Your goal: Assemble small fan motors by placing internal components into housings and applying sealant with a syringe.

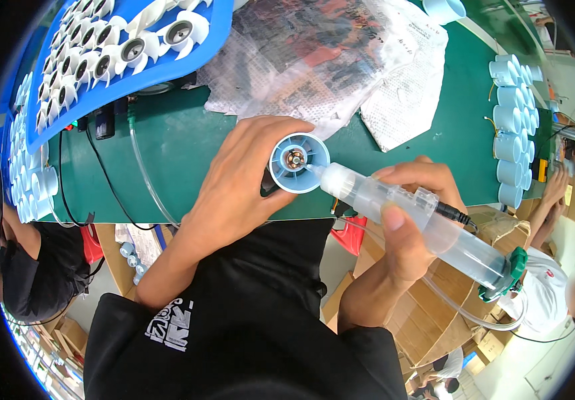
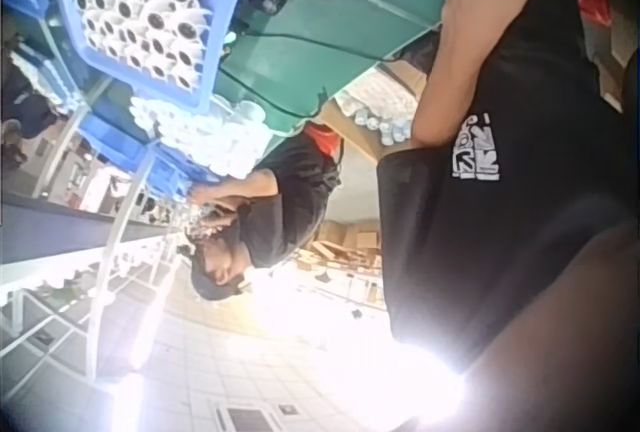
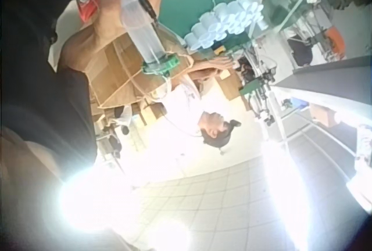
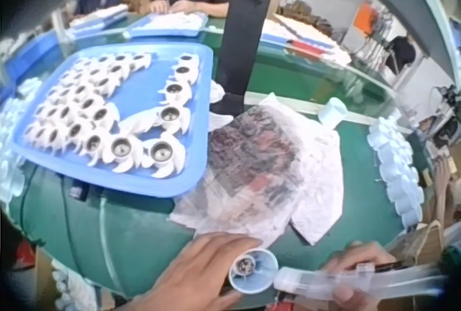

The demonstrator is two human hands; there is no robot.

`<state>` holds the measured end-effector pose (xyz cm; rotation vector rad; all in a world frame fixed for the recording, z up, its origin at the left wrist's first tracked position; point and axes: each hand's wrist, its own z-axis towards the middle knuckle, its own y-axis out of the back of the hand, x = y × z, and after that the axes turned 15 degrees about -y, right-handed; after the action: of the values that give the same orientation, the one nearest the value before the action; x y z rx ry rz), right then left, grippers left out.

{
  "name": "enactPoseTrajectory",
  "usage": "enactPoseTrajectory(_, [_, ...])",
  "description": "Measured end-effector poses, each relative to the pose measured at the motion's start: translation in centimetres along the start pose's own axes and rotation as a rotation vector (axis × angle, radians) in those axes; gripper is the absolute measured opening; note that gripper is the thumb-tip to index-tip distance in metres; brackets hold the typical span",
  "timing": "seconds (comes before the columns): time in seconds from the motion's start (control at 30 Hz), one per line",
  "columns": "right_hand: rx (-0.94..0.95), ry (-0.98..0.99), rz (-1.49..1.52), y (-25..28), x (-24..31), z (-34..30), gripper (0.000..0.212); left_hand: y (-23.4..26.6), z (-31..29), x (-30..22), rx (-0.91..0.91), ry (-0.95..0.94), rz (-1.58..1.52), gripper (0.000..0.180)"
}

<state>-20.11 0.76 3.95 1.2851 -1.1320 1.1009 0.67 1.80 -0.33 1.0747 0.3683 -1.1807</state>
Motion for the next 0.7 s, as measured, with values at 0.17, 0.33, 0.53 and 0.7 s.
enactPoseTrajectory(0.17, [0.007, -0.002, -0.019, -0.2, 0.1, 0.1, 0.042, 0.2, 0.0, -0.1, -0.001, 0.005, 0.0, 0.058])
enactPoseTrajectory(0.33, [0.004, 0.016, 0.009, -0.7, 0.1, 0.1, 0.041, 0.5, 0.0, -0.1, 0.02, 0.011, -0.004, 0.057])
enactPoseTrajectory(0.53, [-0.077, -0.044, 0.418, 0.1, -0.5, -0.4, 0.048, 0.1, 0.9, -0.6, 0.088, 0.054, -0.024, 0.055])
enactPoseTrajectory(0.7, [-0.165, -0.352, 0.84, -1.4, -3.2, 1.1, 0.024, -0.1, 0.6, -1.3, 0.046, 0.173, 0.036, 0.055])
